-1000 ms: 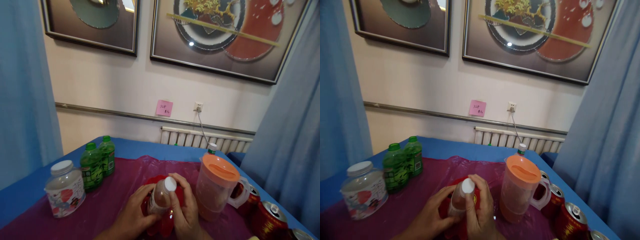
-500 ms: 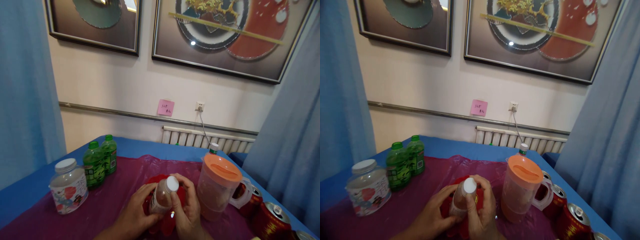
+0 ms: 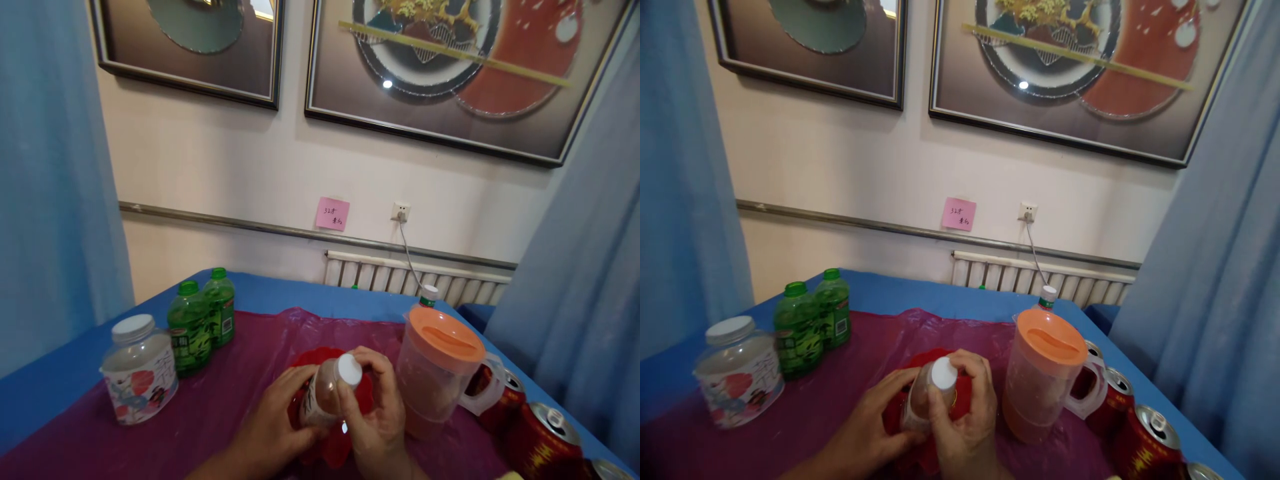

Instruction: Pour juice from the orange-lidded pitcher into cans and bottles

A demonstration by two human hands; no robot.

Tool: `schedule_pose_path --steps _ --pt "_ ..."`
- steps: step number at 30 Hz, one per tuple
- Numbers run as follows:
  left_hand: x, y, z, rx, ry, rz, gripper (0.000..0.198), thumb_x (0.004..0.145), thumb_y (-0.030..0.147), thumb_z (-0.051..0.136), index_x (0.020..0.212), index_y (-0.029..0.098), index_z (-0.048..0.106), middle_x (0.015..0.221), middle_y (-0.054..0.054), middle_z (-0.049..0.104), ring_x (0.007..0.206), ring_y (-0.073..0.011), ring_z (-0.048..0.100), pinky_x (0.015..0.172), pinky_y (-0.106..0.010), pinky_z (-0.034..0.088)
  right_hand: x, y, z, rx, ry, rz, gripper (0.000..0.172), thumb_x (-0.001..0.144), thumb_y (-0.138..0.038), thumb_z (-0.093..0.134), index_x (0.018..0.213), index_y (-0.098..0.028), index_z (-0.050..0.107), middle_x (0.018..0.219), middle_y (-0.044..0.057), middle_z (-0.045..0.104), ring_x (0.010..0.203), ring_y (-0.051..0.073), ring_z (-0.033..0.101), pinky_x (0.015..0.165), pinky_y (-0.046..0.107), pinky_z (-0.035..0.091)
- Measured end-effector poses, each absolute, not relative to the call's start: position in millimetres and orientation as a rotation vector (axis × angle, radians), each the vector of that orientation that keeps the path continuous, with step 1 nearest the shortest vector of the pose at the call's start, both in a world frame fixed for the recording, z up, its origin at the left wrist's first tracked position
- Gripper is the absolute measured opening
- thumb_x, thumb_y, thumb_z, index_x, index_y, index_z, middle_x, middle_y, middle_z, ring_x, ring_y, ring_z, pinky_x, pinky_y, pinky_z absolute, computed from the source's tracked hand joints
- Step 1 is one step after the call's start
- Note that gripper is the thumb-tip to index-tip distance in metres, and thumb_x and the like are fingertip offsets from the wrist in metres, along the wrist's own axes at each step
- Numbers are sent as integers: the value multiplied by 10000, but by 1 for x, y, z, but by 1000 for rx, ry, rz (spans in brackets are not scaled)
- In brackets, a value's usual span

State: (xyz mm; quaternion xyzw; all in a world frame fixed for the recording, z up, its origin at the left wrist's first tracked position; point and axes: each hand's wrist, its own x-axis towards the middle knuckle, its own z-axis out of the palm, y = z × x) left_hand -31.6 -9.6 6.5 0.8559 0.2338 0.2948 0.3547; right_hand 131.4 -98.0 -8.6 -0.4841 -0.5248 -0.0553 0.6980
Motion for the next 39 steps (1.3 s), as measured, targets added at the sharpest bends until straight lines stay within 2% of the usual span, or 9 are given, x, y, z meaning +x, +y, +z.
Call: schedule_pose_path --steps 3,6,10,18,22,26,34,37,39 --pt "-32 -10 8 2230 608 767 690 610 136 740 1268 292 604 1265 -34 672 1155 -272 617 1022 -393 482 130 -100 -8 -1066 -1149 -129 371 891 -315 690 1234 -240 571 1121 73 658 1042 240 647 912 403 531" --pt "-32 -10 9 2230 609 774 688 598 131 732 1256 290 607 1257 -37 676 1142 -276 624 1010 -401 490 124 -104 -6 -1046 -1121 -40 484 940 -370 621 1386 -231 494 1225 112 654 1122 265 641 954 432 521" --pt "-32 -10 10 2231 592 791 683 603 128 721 1256 294 605 1254 -25 682 1144 -270 628 1020 -400 487 119 -108 -4 -1033 -1157 14 428 995 -358 533 1411 -269 489 1329 105 619 1217 266 601 1019 456 485" --pt "-31 -11 11 2261 575 816 629 617 171 754 1224 279 628 1217 -34 701 1130 -277 640 996 -394 511 130 -106 -1 -1106 -1229 -34 346 943 -321 632 1280 -273 569 1187 69 648 1108 239 630 964 416 516" --pt "-31 -3 6 2246 622 889 620 659 276 818 1246 278 620 1256 -60 694 1154 -295 639 1020 -448 506 134 -118 18 -1228 -1245 72 409 991 -376 552 1386 -271 518 1336 91 606 1226 254 583 1034 445 481" --pt "-30 5 -3 2179 738 1002 667 657 394 855 1265 266 614 1298 -90 685 1193 -327 633 1051 -514 488 161 -143 40 -1337 -1198 -60 436 997 -392 521 1411 -256 505 1445 108 541 1340 286 496 1112 502 392" --pt "-27 16 -16 2103 787 1081 650 642 337 815 1253 221 626 1268 -102 709 1140 -313 677 1022 -499 527 239 -204 43 -1457 -1084 -573 395 924 -393 598 1268 -197 587 1374 165 545 1311 330 495 1064 559 393" --pt "-27 19 -15 2099 806 1123 658 634 395 817 1240 209 640 1243 -110 723 1102 -318 697 998 -507 545 251 -218 32 -1535 -943 -660 468 901 -448 609 1282 -180 574 1418 177 495 1322 338 473 1066 549 384" --pt "-26 21 -13 2098 797 1141 660 628 414 815 1234 215 646 1214 -102 738 1072 -315 710 978 -504 560 261 -220 25 -1607 -834 -587 558 882 -517 609 1313 -168 554 1404 173 509 1297 332 490 1055 518 396"
